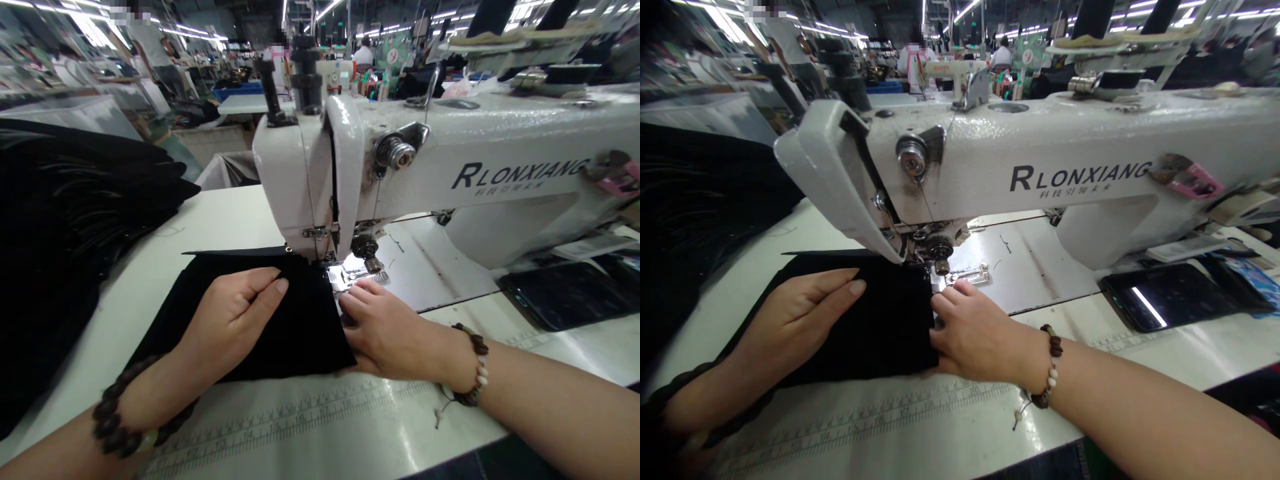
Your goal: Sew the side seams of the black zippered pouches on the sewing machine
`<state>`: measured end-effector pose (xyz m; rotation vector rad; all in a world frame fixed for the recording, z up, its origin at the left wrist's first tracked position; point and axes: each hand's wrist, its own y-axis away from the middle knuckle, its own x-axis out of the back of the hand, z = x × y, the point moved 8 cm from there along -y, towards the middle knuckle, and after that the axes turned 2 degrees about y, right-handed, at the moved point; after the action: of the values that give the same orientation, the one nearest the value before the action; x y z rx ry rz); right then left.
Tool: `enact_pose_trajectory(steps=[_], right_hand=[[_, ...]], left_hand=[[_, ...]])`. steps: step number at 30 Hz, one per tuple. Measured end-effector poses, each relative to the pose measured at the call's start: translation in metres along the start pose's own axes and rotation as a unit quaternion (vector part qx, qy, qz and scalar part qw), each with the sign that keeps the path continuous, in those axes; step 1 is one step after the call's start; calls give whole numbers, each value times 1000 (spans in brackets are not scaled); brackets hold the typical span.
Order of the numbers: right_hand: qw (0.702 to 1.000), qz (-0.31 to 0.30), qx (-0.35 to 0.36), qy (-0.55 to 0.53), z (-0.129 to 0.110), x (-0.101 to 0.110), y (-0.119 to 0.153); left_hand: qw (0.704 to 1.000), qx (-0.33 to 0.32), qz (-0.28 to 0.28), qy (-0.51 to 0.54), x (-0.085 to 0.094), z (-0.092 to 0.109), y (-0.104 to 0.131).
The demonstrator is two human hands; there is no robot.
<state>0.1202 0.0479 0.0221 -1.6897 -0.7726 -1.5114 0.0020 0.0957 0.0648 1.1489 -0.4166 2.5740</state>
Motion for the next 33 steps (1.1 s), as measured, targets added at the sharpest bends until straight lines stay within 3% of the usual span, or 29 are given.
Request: enact_pose_trajectory(steps=[5, 12, 21, 27, 33], right_hand=[[998, -26, 63, 13, -14, 0, 4], [995, -91, 22, 41, -24, -10, 12], [994, -95, 59, 4, -27, 2, 22], [988, -127, 77, -46, -21, 11, 25], [985, -109, 81, -109, -17, 23, 19]], left_hand=[[997, -74, 7, -23, 1, 15, 5], [972, -226, -67, -13, -23, 40, 25], [933, -336, -57, -110, -35, 55, 41], [912, -368, -87, -159, -45, 57, 47], [935, -326, -84, -114, -42, 51, 43]])
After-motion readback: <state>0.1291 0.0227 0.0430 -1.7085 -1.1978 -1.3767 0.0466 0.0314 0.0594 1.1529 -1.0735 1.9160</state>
